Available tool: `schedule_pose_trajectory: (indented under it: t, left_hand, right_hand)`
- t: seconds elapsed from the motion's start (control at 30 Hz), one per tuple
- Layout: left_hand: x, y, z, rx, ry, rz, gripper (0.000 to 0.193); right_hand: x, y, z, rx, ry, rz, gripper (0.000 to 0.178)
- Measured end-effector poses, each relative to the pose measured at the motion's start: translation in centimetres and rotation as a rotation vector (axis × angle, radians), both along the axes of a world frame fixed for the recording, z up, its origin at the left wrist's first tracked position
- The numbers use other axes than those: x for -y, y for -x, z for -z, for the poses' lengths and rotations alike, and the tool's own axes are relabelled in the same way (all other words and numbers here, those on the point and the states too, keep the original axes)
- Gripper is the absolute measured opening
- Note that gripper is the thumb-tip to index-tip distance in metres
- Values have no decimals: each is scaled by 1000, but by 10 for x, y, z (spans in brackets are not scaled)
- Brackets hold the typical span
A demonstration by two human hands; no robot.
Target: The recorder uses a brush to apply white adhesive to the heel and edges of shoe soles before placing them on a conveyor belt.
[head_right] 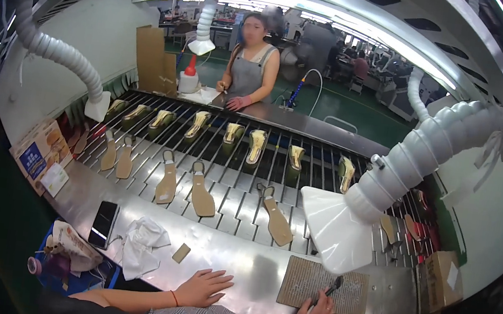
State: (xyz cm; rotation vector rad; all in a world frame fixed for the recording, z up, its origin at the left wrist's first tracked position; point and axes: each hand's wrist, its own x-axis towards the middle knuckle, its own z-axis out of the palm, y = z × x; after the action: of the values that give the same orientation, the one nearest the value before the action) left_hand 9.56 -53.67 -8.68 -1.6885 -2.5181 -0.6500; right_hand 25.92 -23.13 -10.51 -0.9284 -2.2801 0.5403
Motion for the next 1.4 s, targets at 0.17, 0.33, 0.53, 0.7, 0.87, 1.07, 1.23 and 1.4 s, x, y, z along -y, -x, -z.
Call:
schedule_pose_trajectory:
  t: [0.17, 0.33, 0.53, 0.7, 0.87, 1.07, 1.23, 1.4]
  left_hand:
    - [0, 4, 4, -64, 19, -25, 48]
    - [-3, 7, 2, 1, 85, -32, 50]
    - [-11, 9, -24, 122, 141, -113, 56]
    - [-74, 67, -8, 337, -266, -247, 69]
    - [-189, 177, 29, 365, -220, -374, 59]
    - [-294, 226, 27, 549, -119, -1094, 58]
    - [-304, 242, 24, 612, -154, -825, 44]
    - [-242, 228, -35, 1562, -642, -204, 40]
  right_hand:
    - [0, 2, 1, -11, -104, -49, 48]
    - [2, 5, -4, 43, 12, -54, 44]
    - [5, 8, -12, 57, 59, -58, 48]
    - [3, 2, -4, -41, -38, -120, 40]
    - [2, -1, 3, -168, -107, 8, 39]
    - [7, -1, -8, -130, -14, -64, 45]
    - [9, 1, -6, -146, 42, -40, 41]
    - [8, 1, 1, -159, -28, -98, 39]
